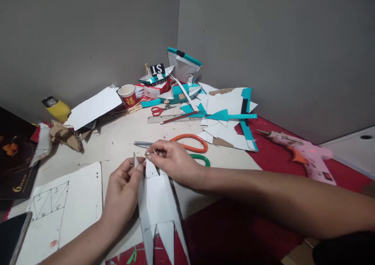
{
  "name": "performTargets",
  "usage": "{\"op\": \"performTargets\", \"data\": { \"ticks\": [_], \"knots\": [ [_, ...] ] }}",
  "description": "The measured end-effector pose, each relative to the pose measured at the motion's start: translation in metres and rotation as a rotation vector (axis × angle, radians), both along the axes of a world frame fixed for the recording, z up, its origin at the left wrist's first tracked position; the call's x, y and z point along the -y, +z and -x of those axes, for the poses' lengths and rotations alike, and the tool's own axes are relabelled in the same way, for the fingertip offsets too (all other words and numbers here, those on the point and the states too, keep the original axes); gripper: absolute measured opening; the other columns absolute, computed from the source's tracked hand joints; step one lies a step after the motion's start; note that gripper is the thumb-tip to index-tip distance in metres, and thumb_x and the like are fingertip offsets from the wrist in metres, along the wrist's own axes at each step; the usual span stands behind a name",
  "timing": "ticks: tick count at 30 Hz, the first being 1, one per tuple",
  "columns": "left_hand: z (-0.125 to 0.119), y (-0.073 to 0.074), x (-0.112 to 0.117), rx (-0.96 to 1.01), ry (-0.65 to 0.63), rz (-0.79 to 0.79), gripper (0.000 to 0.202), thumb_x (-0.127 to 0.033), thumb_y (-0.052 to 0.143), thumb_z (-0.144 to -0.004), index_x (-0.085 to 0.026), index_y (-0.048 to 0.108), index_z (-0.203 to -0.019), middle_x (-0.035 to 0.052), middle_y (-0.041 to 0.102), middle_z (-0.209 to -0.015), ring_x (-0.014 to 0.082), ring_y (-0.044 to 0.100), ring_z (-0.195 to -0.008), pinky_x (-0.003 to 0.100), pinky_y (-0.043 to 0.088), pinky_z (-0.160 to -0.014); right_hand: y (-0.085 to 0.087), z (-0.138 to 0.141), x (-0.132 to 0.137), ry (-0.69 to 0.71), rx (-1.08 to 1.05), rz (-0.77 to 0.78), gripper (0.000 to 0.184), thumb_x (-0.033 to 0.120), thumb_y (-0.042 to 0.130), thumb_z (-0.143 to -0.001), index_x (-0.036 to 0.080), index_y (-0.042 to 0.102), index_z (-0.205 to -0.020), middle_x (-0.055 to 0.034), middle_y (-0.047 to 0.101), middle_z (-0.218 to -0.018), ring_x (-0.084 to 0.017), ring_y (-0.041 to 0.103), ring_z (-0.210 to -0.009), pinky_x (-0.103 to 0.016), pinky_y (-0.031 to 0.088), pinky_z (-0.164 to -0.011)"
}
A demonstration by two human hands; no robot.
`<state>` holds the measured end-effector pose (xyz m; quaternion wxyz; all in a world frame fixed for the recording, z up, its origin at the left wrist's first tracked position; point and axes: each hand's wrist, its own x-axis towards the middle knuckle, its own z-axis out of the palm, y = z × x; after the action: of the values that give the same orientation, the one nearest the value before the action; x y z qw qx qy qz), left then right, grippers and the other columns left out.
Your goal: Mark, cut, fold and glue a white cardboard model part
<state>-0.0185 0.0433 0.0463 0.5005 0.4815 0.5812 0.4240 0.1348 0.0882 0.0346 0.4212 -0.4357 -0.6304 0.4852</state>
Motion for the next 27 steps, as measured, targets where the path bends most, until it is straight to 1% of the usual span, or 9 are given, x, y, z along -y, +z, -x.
{"op": "performTargets", "data": {
  "ticks": [4, 8, 10, 13, 17, 20, 23, 25, 27],
  "knots": [
    [0.001, -0.003, -0.002, -0.08, -0.073, -0.106, 0.031, -0.037, 0.06, -0.09, -0.02, 0.07, -0.113, 0.0059, 0.074, -0.11, 0.0232, 0.066, -0.103, 0.041, 0.045, -0.1, 0.001, 0.002, 0.003, 0.085, -0.102, 0.153, 0.007, 0.019, 0.062, -0.082, 0.014, 0.067, -0.082, 0.0034, 0.054, -0.063, -0.01, 0.046, -0.055, -0.021, 0.034, -0.048],
    [0.003, -0.004, -0.003, -0.108, -0.074, -0.133, 0.034, -0.041, 0.054, -0.093, -0.022, 0.067, -0.119, 0.0048, 0.07, -0.121, 0.0228, 0.061, -0.115, 0.044, 0.037, -0.109, 0.008, 0.003, 0.008, 0.191, -0.182, 0.166, 0.015, 0.019, 0.057, -0.088, 0.016, 0.07, -0.095, -0.0003, 0.063, -0.074, -0.012, 0.055, -0.066, -0.025, 0.045, -0.06],
    [0.005, -0.003, -0.003, -0.126, -0.066, -0.141, 0.037, -0.043, 0.048, -0.096, -0.023, 0.066, -0.121, 0.005, 0.068, -0.126, 0.0217, 0.058, -0.121, 0.043, 0.034, -0.112, 0.011, 0.003, 0.009, 0.243, -0.226, 0.148, 0.02, 0.022, 0.053, -0.092, 0.016, 0.069, -0.101, -0.0029, 0.067, -0.084, -0.015, 0.06, -0.077, -0.029, 0.05, -0.072],
    [0.007, -0.001, -0.004, -0.16, -0.024, -0.119, 0.041, -0.047, 0.044, -0.097, -0.022, 0.066, -0.121, 0.0058, 0.067, -0.127, 0.0209, 0.055, -0.124, 0.04, 0.032, -0.113, 0.009, 0.003, 0.01, 0.298, -0.315, 0.166, 0.022, 0.026, 0.052, -0.093, 0.017, 0.067, -0.107, -0.0059, 0.069, -0.099, -0.018, 0.063, -0.093, -0.035, 0.049, -0.089],
    [0.011, 0.0, -0.007, -0.19, 0.073, -0.093, 0.042, -0.049, 0.046, -0.095, -0.022, 0.066, -0.121, 0.0056, 0.067, -0.128, 0.0217, 0.052, -0.128, 0.04, 0.037, -0.111, 0.004, 0.004, 0.012, 0.255, -0.293, 0.222, 0.021, 0.033, 0.058, -0.09, 0.017, 0.064, -0.102, -0.0055, 0.067, -0.096, -0.019, 0.064, -0.089, -0.034, 0.051, -0.082],
    [0.012, 0.0, -0.009, -0.184, 0.118, -0.087, 0.041, -0.048, 0.047, -0.095, -0.024, 0.065, -0.123, 0.004, 0.064, -0.131, 0.0228, 0.049, -0.132, 0.042, 0.038, -0.11, 0.001, 0.004, 0.012, 0.21, -0.148, 0.058, 0.019, 0.033, 0.051, -0.094, 0.018, 0.06, -0.088, -0.003, 0.063, -0.086, -0.017, 0.059, -0.081, -0.031, 0.048, -0.076],
    [0.01, 0.0, -0.009, -0.165, 0.088, -0.109, 0.038, -0.043, 0.049, -0.094, -0.024, 0.067, -0.121, 0.0038, 0.063, -0.132, 0.0234, 0.048, -0.133, 0.044, 0.036, -0.112, -0.001, 0.004, 0.011, 0.148, 0.048, -0.145, 0.026, 0.029, 0.044, -0.097, 0.019, 0.053, -0.075, 0.0001, 0.056, -0.072, -0.015, 0.052, -0.068, -0.029, 0.044, -0.068],
    [0.008, 0.0, -0.007, -0.153, 0.056, -0.136, 0.035, -0.04, 0.047, -0.094, -0.024, 0.07, -0.116, 0.0037, 0.064, -0.131, 0.0236, 0.049, -0.132, 0.044, 0.036, -0.112, -0.002, 0.004, 0.01, 0.15, 0.11, -0.202, 0.028, 0.028, 0.04, -0.098, 0.019, 0.051, -0.074, 0.0006, 0.054, -0.069, -0.014, 0.05, -0.063, -0.028, 0.043, -0.065],
    [0.007, 0.0, -0.005, -0.141, 0.017, -0.164, 0.036, -0.038, 0.044, -0.095, -0.025, 0.071, -0.113, 0.0033, 0.066, -0.127, 0.0238, 0.052, -0.13, 0.043, 0.038, -0.111, -0.001, 0.005, 0.01, 0.19, 0.108, -0.222, 0.028, 0.027, 0.037, -0.1, 0.019, 0.052, -0.077, -0.0006, 0.057, -0.073, -0.015, 0.053, -0.067, -0.029, 0.045, -0.069]
  ]
}}
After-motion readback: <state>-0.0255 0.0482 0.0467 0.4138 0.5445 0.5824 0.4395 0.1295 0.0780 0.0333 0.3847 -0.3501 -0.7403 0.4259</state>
